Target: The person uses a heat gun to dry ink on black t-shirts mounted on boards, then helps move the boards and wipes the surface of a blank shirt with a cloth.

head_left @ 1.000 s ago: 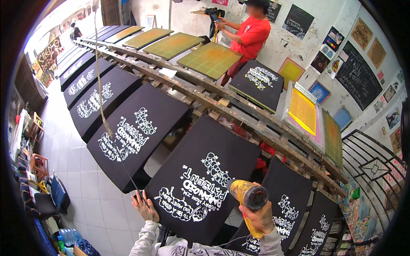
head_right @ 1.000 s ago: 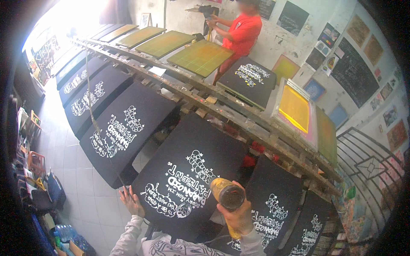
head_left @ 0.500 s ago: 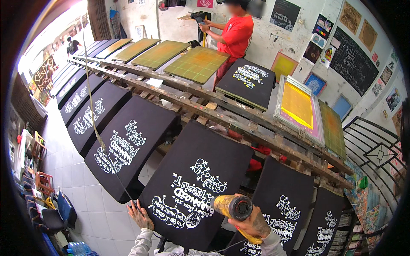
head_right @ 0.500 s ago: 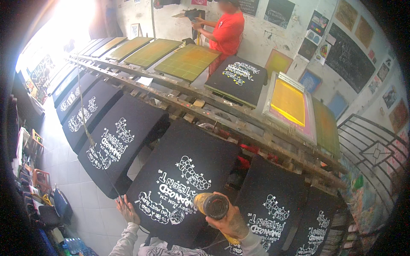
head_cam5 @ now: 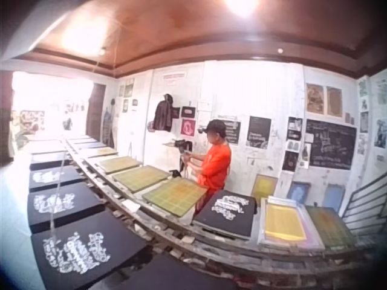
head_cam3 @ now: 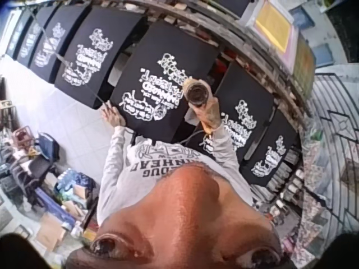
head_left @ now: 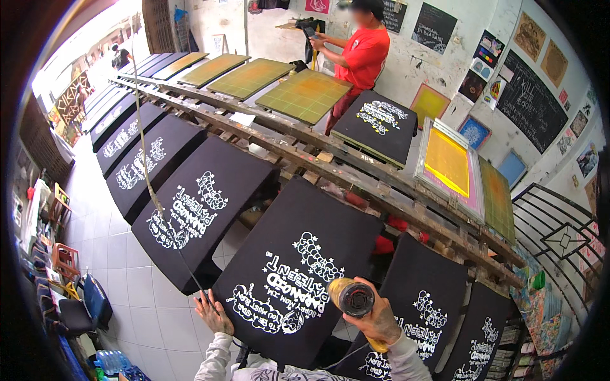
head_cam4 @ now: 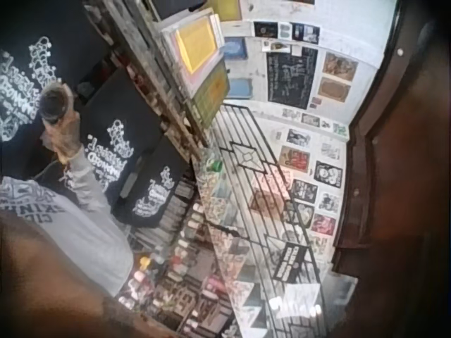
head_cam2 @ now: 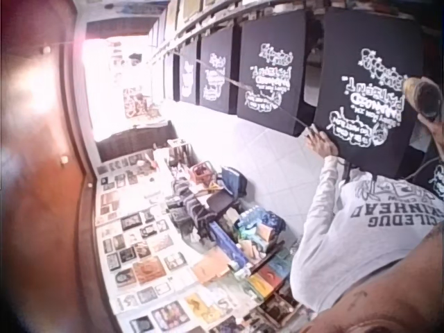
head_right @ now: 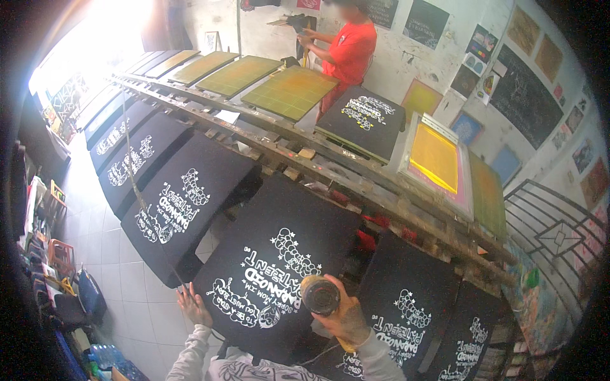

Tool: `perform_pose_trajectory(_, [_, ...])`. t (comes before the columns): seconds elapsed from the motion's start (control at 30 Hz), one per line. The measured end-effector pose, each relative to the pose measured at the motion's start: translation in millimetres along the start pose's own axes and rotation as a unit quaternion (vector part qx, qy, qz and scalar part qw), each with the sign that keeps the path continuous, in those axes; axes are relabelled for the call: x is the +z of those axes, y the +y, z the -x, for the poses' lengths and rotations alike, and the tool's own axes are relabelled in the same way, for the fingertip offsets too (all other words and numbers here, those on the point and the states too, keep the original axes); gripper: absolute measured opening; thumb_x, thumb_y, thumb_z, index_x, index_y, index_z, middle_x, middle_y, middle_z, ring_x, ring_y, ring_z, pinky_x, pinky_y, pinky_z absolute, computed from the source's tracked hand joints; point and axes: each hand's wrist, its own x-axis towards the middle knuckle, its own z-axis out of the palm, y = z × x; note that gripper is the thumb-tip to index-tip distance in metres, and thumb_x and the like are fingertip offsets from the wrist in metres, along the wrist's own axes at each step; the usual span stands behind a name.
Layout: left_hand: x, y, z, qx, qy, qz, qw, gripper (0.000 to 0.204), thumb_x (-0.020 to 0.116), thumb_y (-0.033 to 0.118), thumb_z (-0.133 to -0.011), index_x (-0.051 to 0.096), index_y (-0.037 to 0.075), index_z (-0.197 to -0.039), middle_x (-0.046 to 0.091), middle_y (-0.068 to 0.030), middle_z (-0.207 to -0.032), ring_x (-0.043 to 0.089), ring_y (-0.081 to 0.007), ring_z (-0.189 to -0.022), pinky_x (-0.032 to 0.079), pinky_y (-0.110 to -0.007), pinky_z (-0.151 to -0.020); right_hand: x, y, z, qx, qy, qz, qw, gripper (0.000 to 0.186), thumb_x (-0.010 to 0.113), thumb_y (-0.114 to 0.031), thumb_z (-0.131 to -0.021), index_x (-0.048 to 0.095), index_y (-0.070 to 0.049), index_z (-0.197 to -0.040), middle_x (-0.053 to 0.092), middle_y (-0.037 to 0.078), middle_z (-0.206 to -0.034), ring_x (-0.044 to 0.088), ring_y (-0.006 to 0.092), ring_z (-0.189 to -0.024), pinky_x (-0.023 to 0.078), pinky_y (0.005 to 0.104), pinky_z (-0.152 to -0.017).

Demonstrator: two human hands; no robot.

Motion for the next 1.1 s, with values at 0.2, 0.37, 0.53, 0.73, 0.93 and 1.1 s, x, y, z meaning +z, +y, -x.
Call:
perform_pose_trajectory(0.2, [3.4,-6.4,3.9,-0.002,0.028,0.008,1.0,0.061,0.029,0.046,-0.109,0.034,0.009,-0.157,0.037,-0.0077,-0.162,0.009,-0.0314,-0.156,-0.001,-0.055,-0.123,14.0,-0.8,-11.4,-0.036,0.073,0.049,0.995,0.073,0.086,-0.013,-0.075,0.05,-0.002,-0.138,0.072,0.015,-0.117,0.07,0.0235,-0.109,0.055,0.0363,-0.093])
perform_pose_trajectory(0.37, [9.0,-7.7,2.7,0.031,0.046,-0.02,0.998,0.051,0.035,0.042,-0.108,0.048,0.019,-0.152,0.032,-0.0047,-0.165,0.014,-0.033,-0.156,0.003,-0.06,-0.122,5.1,7.5,-10.4,0.019,-0.065,-0.065,0.996,0.055,0.083,-0.001,-0.076,0.06,0.001,-0.126,0.072,0.012,-0.116,0.068,0.0188,-0.105,0.053,0.035,-0.094])
perform_pose_trajectory(0.53, [-3.3,-6.4,4.7,0.013,0.031,0.013,0.999,0.052,0.034,0.04,-0.108,0.043,0.021,-0.155,0.026,-0.0047,-0.166,0.009,-0.0352,-0.156,0.002,-0.063,-0.121,25.7,-4.3,-13.3,-0.033,0.072,-0.03,0.996,0.044,0.075,0.006,-0.078,0.061,0.002,-0.12,0.071,0.01,-0.108,0.069,0.0207,-0.097,0.054,0.0352,-0.089])
perform_pose_trajectory(0.73, [-8.6,-1.9,7.8,0.01,0.033,0.044,0.998,0.052,0.032,0.042,-0.108,0.042,0.022,-0.155,0.025,-0.0054,-0.166,0.007,-0.0358,-0.156,0.002,-0.065,-0.121,28.9,-33.5,-6.8,0.09,0.016,-0.15,0.984,0.046,0.073,0.009,-0.078,0.059,0.004,-0.121,0.07,0.011,-0.108,0.069,0.0198,-0.092,0.056,0.034,-0.084])
perform_pose_trajectory(0.93, [-0.8,-6.5,5.2,0.013,0.078,0.054,0.995,0.05,0.042,0.039,-0.105,0.049,0.02,-0.15,0.031,-0.0065,-0.164,0.014,-0.0387,-0.154,0.005,-0.067,-0.119,36.1,-47.4,-2.6,0.092,-0.024,-0.131,0.987,0.04,0.073,0.006,-0.076,0.064,0.003,-0.115,0.071,0.01,-0.095,0.068,0.0174,-0.077,0.056,0.0294,-0.07])
perform_pose_trajectory(1.1, [0.2,-6.3,7.0,0.015,0.066,0.065,0.996,0.049,0.041,0.039,-0.105,0.05,0.02,-0.15,0.03,-0.0057,-0.164,0.013,-0.0378,-0.155,0.003,-0.067,-0.12,40.5,-12.2,-13.6,-0.001,0.036,-0.122,0.992,0.041,0.074,0.004,-0.077,0.062,0.003,-0.117,0.07,0.01,-0.099,0.068,0.0181,-0.076,0.055,0.0305,-0.065])
